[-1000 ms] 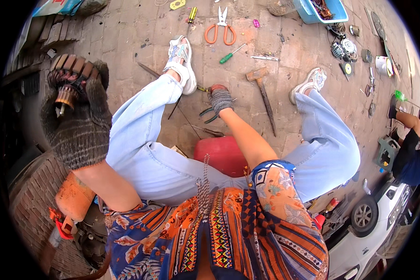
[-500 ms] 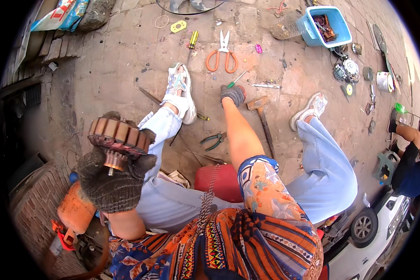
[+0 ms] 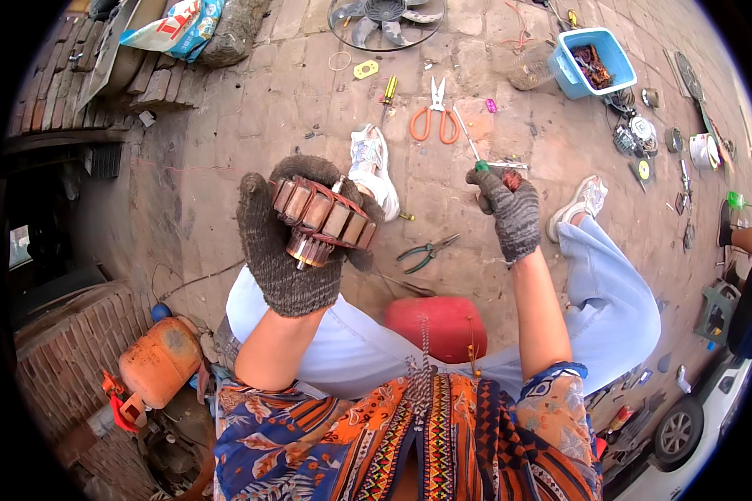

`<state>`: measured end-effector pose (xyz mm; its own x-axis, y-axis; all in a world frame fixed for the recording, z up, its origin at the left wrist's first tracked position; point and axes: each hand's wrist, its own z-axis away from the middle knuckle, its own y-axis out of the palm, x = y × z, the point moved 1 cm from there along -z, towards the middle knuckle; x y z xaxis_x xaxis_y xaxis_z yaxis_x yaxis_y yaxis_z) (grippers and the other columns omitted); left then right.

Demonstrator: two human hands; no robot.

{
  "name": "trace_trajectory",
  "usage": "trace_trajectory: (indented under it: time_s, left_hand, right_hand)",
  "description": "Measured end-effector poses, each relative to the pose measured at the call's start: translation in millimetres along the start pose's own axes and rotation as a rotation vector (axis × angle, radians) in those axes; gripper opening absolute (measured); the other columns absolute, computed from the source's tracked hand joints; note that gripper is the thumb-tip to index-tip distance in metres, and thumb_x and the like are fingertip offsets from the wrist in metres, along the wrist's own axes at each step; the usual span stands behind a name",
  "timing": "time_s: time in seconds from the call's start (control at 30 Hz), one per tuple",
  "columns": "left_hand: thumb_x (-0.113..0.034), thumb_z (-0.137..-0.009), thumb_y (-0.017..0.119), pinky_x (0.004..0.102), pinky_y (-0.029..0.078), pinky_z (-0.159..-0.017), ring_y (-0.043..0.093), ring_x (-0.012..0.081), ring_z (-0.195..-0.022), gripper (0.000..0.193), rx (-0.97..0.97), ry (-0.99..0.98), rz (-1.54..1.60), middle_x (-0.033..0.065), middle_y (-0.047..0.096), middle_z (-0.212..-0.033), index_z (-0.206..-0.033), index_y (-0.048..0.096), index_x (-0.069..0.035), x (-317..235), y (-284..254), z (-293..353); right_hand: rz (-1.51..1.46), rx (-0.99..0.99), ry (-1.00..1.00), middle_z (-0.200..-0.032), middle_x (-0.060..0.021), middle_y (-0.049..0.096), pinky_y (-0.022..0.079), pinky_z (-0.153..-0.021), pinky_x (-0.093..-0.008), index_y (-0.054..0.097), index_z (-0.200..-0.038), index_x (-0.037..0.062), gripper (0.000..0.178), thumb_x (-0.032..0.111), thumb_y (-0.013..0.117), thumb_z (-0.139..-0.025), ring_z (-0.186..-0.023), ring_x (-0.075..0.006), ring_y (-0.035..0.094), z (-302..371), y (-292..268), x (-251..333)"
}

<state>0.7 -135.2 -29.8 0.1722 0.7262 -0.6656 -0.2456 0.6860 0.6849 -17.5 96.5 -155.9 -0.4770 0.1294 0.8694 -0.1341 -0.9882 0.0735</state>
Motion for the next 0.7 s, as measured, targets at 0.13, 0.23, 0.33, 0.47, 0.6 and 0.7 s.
trace_trajectory:
  time_s: [0.13,0.23,0.33,0.47,0.6,0.7]
  left_hand:
    - [-0.047,-0.089,0.042,0.0449,0.053,-0.066,0.061,0.0287,-0.079,0.046,0.053,0.031,-0.013,0.0129,0.060,-0.092,-0.104,0.054,-0.006,4,9,-2]
    - [-0.049,-0.090,0.038,0.0313,0.054,-0.044,0.062,0.0209,-0.064,0.048,0.011,0.073,-0.036,0.0098,0.057,-0.086,-0.107,0.048,-0.005,7,20,-1]
    - [-0.048,-0.090,0.038,0.0318,0.055,-0.044,0.063,0.0215,-0.066,0.047,-0.014,0.121,-0.018,0.0101,0.057,-0.087,-0.107,0.048,-0.005,10,23,0]
    - [-0.045,-0.090,0.038,0.0329,0.055,-0.046,0.063,0.0222,-0.069,0.045,-0.018,0.188,-0.104,0.0104,0.057,-0.087,-0.106,0.048,-0.004,16,26,-6]
    - [-0.039,-0.088,0.042,0.0446,0.052,-0.068,0.061,0.0276,-0.081,0.038,-0.018,0.215,-0.174,0.0118,0.059,-0.094,-0.104,0.054,-0.006,23,17,-10]
    - [-0.038,-0.087,0.043,0.0498,0.050,-0.077,0.060,0.0304,-0.087,0.036,0.068,0.152,-0.133,0.0130,0.060,-0.098,-0.103,0.056,-0.007,28,19,-10]
  right_hand:
    - [0.238,0.079,-0.112,-0.071,-0.0006,0.063,0.042,-0.056,-0.0218,0.067,-0.089,0.0033,0.019,0.018,0.067,-0.077,-0.060,-0.0069,0.051,68,-11,98]
    - [0.425,0.278,-0.342,-0.077,-0.0029,0.065,0.048,-0.067,-0.0253,0.068,-0.089,0.0051,0.023,0.017,0.073,-0.070,-0.071,-0.0111,0.059,92,-19,124]
    - [0.543,0.445,-0.422,-0.082,-0.0047,0.066,0.049,-0.071,-0.0280,0.068,-0.088,0.0072,0.027,0.018,0.076,-0.065,-0.075,-0.0147,0.062,100,-22,133]
    - [0.631,0.492,-0.423,-0.082,-0.0056,0.066,0.049,-0.071,-0.0291,0.067,-0.083,0.0061,0.026,0.016,0.077,-0.061,-0.075,-0.0167,0.062,93,-17,131]
    - [0.649,0.509,-0.391,-0.085,-0.0062,0.066,0.049,-0.074,-0.0313,0.068,-0.091,0.0095,0.029,0.022,0.075,-0.066,-0.077,-0.0207,0.063,87,-26,126]
    - [0.596,0.514,-0.474,-0.083,-0.0063,0.066,0.048,-0.071,-0.0301,0.067,-0.085,0.0064,0.028,0.016,0.078,-0.061,-0.076,-0.0181,0.063,85,-31,120]
